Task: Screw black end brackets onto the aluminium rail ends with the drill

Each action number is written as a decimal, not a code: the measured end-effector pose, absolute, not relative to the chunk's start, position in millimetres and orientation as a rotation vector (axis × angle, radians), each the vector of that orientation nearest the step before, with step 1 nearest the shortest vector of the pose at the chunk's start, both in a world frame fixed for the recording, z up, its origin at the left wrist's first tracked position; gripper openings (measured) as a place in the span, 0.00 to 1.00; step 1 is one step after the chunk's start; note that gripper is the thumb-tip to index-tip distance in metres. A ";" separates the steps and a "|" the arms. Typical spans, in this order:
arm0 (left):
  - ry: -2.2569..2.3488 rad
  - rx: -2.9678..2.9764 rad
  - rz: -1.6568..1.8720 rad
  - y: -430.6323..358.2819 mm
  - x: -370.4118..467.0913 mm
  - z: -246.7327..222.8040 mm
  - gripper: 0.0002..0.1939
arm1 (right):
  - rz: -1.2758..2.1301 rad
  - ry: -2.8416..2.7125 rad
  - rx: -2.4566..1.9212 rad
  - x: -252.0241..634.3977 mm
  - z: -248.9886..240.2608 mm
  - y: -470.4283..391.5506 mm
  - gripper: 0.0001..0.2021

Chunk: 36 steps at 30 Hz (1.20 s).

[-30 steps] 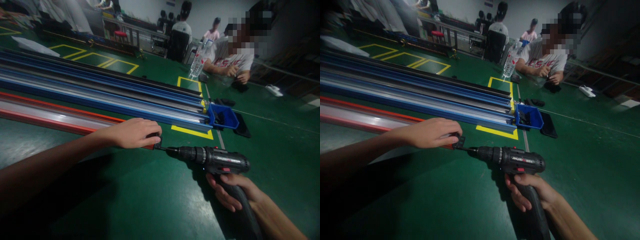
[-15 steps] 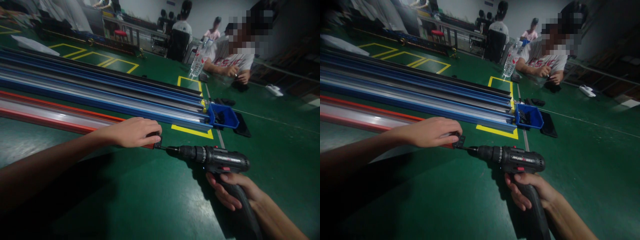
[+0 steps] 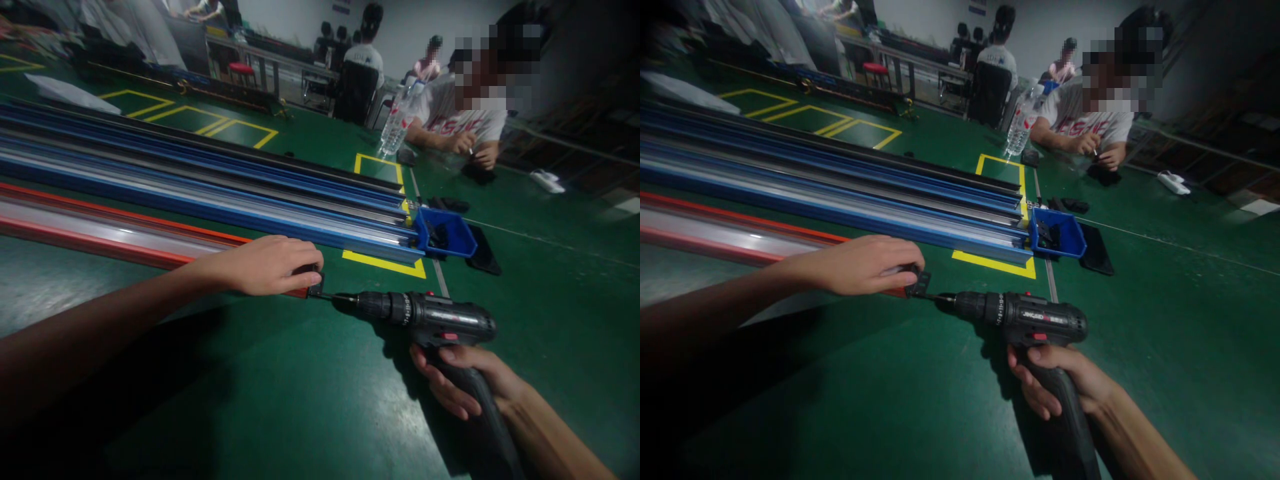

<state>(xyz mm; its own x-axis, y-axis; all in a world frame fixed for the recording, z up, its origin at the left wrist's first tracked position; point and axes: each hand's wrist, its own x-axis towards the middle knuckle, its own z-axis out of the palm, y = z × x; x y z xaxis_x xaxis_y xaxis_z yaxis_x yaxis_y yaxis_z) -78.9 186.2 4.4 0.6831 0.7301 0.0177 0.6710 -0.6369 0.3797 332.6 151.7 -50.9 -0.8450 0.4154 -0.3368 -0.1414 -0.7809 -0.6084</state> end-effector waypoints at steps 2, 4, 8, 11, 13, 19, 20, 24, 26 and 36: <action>1.101 2.552 0.244 185.9 -78.9 4.8 0.18 | 2.624 -0.846 -0.656 332.8 -51.3 151.6 0.15; 1.096 2.552 0.245 185.7 -79.2 4.7 0.18 | 2.624 -0.850 -0.644 332.6 -51.2 151.6 0.15; 1.087 2.548 0.247 185.5 -80.6 3.5 0.18 | 2.620 -0.863 -0.631 331.7 -50.4 151.9 0.15; 1.098 2.540 0.255 185.9 -81.0 2.2 0.18 | 2.610 -0.880 -0.629 331.4 -49.9 151.7 0.15; 1.098 2.539 0.258 186.2 -80.9 1.8 0.17 | 2.601 -0.891 -0.631 331.6 -49.9 151.4 0.15; 1.093 2.542 0.247 185.9 -80.5 2.8 0.17 | 2.592 -0.895 -0.631 331.5 -50.9 151.2 0.15; 1.094 2.542 0.244 185.7 -80.5 3.0 0.17 | 2.588 -0.895 -0.641 331.3 -51.0 151.3 0.15; 1.093 2.543 0.244 185.2 -80.3 3.3 0.17 | 2.581 -0.890 -0.658 330.8 -50.6 151.3 0.15; 1.096 2.545 0.246 185.3 -80.1 3.3 0.17 | 2.592 -0.884 -0.642 330.9 -50.4 151.2 0.15; 1.095 2.550 0.254 185.8 -80.3 2.3 0.17 | 2.588 -0.888 -0.596 330.4 -51.7 150.7 0.15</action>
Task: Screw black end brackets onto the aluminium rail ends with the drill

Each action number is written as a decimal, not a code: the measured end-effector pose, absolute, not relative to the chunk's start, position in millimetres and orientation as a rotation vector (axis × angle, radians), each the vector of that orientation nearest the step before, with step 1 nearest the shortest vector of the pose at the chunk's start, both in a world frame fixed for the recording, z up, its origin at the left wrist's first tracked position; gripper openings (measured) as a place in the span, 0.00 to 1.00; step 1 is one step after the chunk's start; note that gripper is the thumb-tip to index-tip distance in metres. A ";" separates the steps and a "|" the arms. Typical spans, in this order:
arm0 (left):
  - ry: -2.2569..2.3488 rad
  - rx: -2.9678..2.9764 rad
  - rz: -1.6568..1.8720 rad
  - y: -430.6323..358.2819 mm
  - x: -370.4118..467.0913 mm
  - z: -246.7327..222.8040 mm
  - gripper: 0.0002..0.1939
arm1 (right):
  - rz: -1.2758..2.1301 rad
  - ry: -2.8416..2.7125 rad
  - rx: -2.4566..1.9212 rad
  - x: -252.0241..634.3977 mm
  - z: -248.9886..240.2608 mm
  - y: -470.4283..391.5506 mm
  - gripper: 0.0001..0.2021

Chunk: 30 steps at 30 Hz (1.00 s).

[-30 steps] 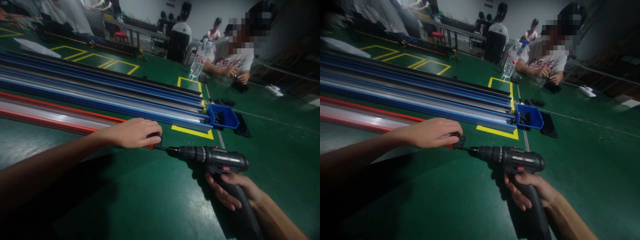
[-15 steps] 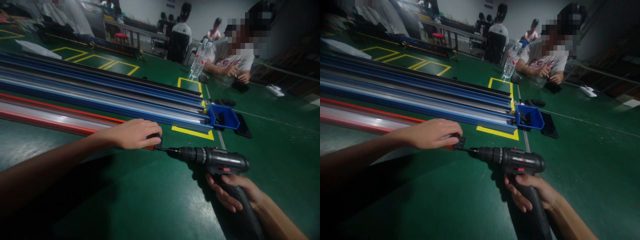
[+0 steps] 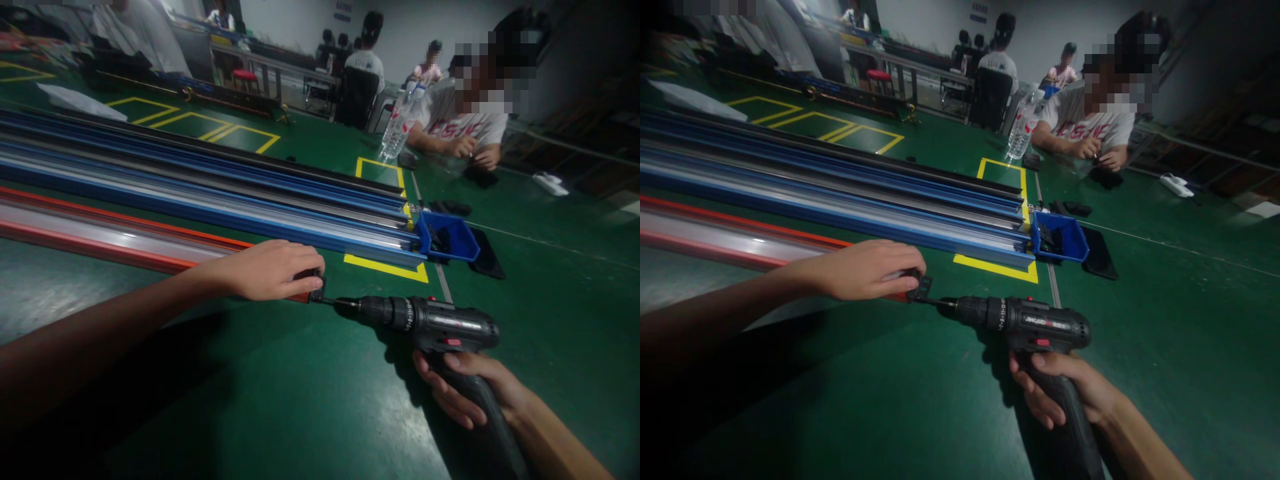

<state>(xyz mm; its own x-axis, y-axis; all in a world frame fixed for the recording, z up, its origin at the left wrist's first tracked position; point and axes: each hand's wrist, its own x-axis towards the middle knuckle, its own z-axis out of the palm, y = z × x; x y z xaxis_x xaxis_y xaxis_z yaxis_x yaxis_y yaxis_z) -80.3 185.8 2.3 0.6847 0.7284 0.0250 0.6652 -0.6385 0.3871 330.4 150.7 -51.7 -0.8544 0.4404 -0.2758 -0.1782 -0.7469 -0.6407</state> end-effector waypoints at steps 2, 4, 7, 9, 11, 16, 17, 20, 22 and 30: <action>1.093 2.551 0.252 185.9 -80.4 2.5 0.17 | 2.584 -0.902 -0.613 330.2 -51.0 150.7 0.15; 1.088 2.551 0.256 185.9 -80.4 2.9 0.17 | 2.582 -0.912 -0.641 330.2 -50.2 150.5 0.15; 1.080 2.543 0.275 185.6 -80.0 3.8 0.17 | 2.571 -0.926 -0.662 330.7 -49.9 150.0 0.15; 1.083 2.538 0.279 185.2 -79.7 4.3 0.17 | 2.565 -0.928 -0.652 331.1 -50.9 150.0 0.15; 1.086 2.539 0.278 184.9 -79.7 4.6 0.17 | 2.572 -0.921 -0.635 331.4 -52.2 150.1 0.15; 1.080 2.546 0.284 184.8 -80.1 4.2 0.17 | 2.587 -0.901 -0.645 331.4 -52.9 150.2 0.15; 1.079 2.547 0.283 184.9 -80.1 4.1 0.17 | 2.582 -0.900 -0.661 331.3 -52.4 150.2 0.15; 1.076 2.547 0.278 185.2 -80.3 3.5 0.17 | 2.566 -0.913 -0.688 330.8 -50.9 149.9 0.15; 1.077 2.546 0.280 185.2 -80.4 3.4 0.17 | 2.566 -0.921 -0.659 330.5 -50.8 149.9 0.15; 1.084 2.543 0.264 184.8 -79.9 4.4 0.17 | 2.567 -0.931 -0.624 331.3 -53.6 149.7 0.15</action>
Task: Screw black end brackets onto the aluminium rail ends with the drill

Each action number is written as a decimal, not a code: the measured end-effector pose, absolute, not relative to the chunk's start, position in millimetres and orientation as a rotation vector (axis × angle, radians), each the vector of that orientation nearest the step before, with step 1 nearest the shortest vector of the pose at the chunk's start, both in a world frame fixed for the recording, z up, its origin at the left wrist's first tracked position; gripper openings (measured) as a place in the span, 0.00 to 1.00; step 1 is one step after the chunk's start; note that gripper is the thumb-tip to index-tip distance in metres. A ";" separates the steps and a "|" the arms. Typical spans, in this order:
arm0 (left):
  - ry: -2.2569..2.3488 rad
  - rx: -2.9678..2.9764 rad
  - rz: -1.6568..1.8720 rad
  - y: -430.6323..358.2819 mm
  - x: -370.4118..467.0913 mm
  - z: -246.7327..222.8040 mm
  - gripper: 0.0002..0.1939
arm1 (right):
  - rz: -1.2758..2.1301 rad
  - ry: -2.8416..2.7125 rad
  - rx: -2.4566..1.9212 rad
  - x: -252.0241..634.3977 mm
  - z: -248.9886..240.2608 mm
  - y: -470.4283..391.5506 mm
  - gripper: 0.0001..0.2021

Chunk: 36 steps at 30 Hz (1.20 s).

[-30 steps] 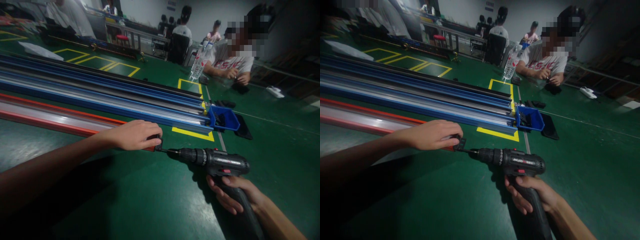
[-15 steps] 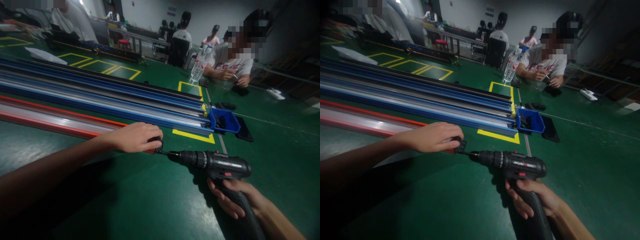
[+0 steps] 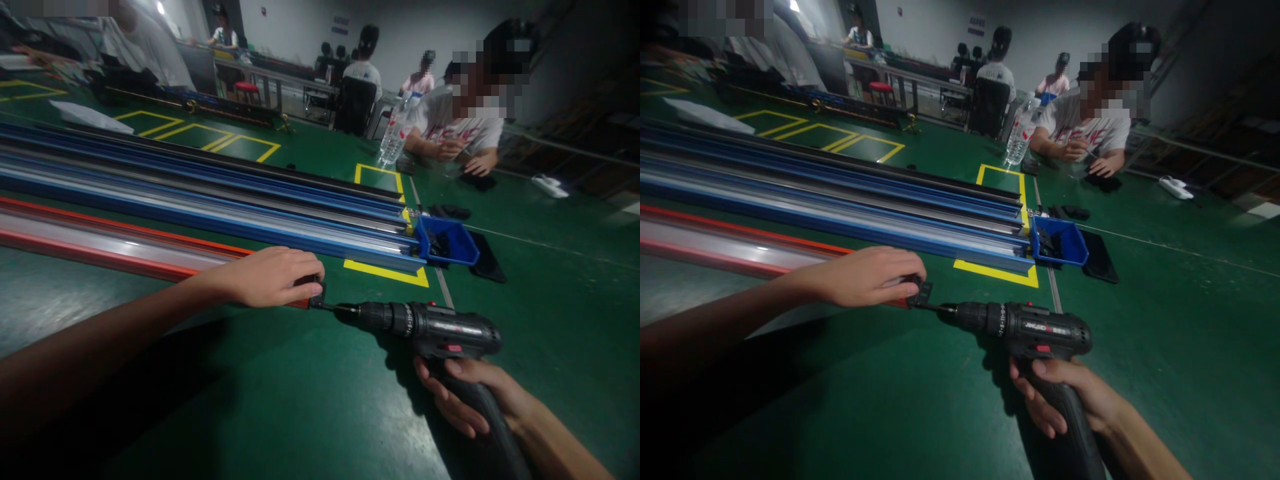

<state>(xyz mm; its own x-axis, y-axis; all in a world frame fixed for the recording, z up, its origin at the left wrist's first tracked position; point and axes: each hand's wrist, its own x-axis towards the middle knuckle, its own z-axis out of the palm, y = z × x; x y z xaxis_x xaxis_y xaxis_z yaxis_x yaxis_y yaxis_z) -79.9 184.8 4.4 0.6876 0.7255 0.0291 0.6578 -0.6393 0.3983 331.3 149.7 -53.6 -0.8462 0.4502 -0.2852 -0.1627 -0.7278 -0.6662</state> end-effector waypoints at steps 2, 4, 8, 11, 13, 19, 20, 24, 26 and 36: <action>1.083 2.539 0.266 185.0 -79.7 4.6 0.17 | 2.567 -0.925 -0.624 331.3 -53.3 149.7 0.15; 1.083 2.533 0.273 185.1 -79.8 4.6 0.17 | 2.572 -0.916 -0.624 331.1 -53.0 149.8 0.15; 1.073 2.531 0.294 185.3 -80.5 4.2 0.17 | 2.568 -0.913 -0.646 331.7 -53.5 150.3 0.15; 1.067 2.531 0.297 185.5 -80.2 4.0 0.17 | 2.566 -0.930 -0.664 332.6 -54.4 150.4 0.15; 1.072 2.530 0.293 185.7 -79.8 3.8 0.17 | 2.568 -0.924 -0.663 332.8 -54.8 150.2 0.15; 1.084 2.542 0.283 186.0 -80.2 2.2 0.17 | 2.578 -0.894 -0.668 333.2 -55.0 149.7 0.16; 1.081 2.543 0.287 186.0 -80.4 2.1 0.17 | 2.581 -0.892 -0.675 333.5 -55.0 149.9 0.16; 1.074 2.541 0.299 186.2 -80.9 2.1 0.17 | 2.593 -0.914 -0.668 334.3 -54.9 150.7 0.16; 1.074 2.539 0.300 186.2 -80.7 2.5 0.17 | 2.592 -0.926 -0.654 334.0 -55.0 150.7 0.16; 1.084 2.547 0.274 185.4 -80.0 3.5 0.17 | 2.606 -0.910 -0.620 334.0 -56.3 150.6 0.16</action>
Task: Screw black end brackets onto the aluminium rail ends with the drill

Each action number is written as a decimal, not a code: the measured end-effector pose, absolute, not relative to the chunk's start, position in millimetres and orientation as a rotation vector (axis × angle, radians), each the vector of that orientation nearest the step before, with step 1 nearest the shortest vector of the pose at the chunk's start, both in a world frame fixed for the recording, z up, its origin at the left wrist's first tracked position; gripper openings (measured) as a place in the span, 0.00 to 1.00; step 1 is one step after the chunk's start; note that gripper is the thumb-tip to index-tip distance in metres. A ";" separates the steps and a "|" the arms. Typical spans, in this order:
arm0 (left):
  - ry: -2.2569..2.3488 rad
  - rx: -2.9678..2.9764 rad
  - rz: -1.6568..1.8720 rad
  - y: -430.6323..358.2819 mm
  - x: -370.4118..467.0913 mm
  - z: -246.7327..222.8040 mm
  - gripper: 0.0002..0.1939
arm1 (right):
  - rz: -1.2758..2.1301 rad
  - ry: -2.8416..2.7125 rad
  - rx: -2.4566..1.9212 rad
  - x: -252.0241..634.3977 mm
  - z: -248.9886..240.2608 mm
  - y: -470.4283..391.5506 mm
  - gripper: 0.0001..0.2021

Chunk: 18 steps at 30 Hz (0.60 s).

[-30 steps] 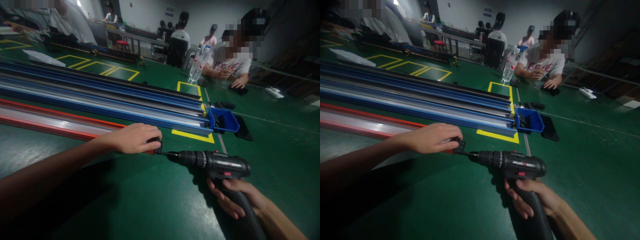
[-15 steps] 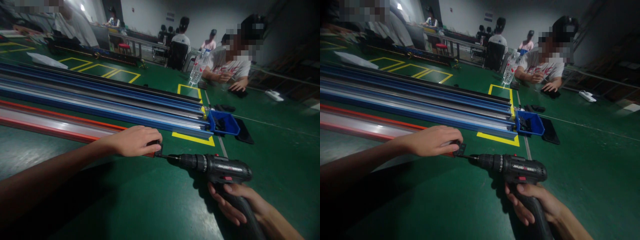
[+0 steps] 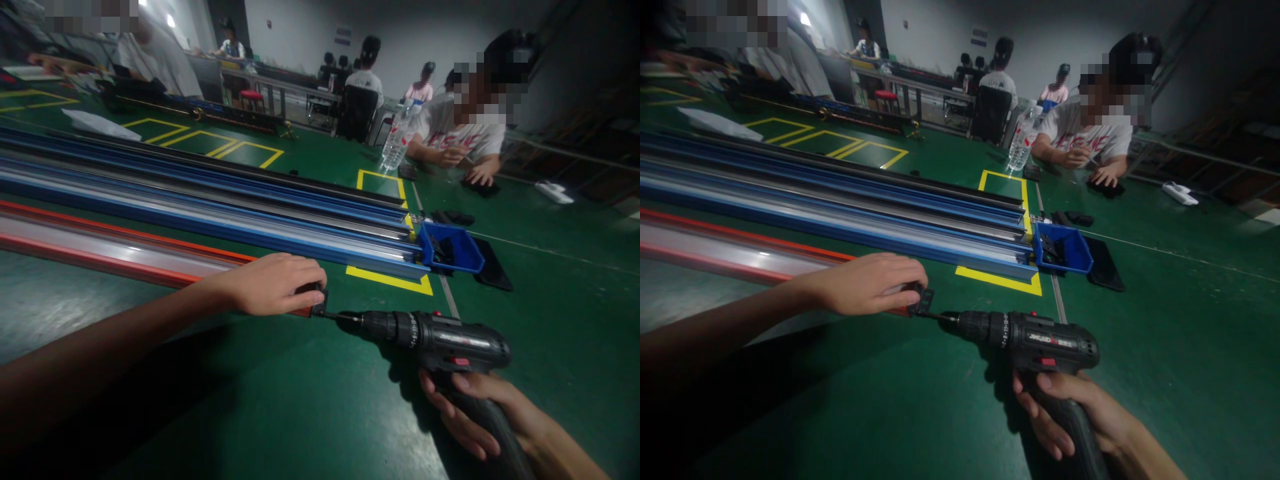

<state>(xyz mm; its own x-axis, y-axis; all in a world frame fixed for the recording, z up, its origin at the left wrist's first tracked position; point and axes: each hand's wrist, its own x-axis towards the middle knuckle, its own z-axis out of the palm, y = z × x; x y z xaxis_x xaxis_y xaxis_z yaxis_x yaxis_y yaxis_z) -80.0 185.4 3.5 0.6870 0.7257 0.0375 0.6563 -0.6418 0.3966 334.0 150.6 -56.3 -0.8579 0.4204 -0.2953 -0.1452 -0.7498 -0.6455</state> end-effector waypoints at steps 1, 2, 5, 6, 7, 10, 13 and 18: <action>1.084 2.548 0.271 185.3 -80.2 3.6 0.17 | 2.612 -0.908 -0.620 334.3 -56.6 150.7 0.16; 1.084 2.549 0.268 185.2 -80.3 3.6 0.17 | 2.616 -0.905 -0.619 334.5 -56.9 150.7 0.16; 1.082 2.551 0.268 185.2 -80.2 3.7 0.17 | 2.608 -0.894 -0.623 334.5 -57.0 150.6 0.16; 1.082 2.550 0.267 185.3 -80.0 3.7 0.17 | 2.605 -0.892 -0.625 334.4 -56.9 150.6 0.16; 1.084 2.549 0.267 185.4 -79.8 3.8 0.17 | 2.604 -0.893 -0.625 334.3 -56.9 150.7 0.16; 1.088 2.545 0.266 185.6 -79.3 4.3 0.17 | 2.604 -0.902 -0.613 334.0 -57.0 151.0 0.16; 1.092 2.543 0.259 185.7 -79.4 4.6 0.17 | 2.591 -0.893 -0.630 333.9 -57.7 150.8 0.16; 1.095 2.546 0.264 185.7 -80.3 3.4 0.18 | 2.601 -0.871 -0.619 333.9 -57.6 148.8 0.16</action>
<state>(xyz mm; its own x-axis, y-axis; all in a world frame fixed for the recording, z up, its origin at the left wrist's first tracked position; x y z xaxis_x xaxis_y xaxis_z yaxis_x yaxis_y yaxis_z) -80.3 185.7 3.4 0.6832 0.7296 0.0303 0.6633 -0.6374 0.3920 333.9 148.8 -57.6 -0.8518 0.4323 -0.2960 -0.1669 -0.7594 -0.6288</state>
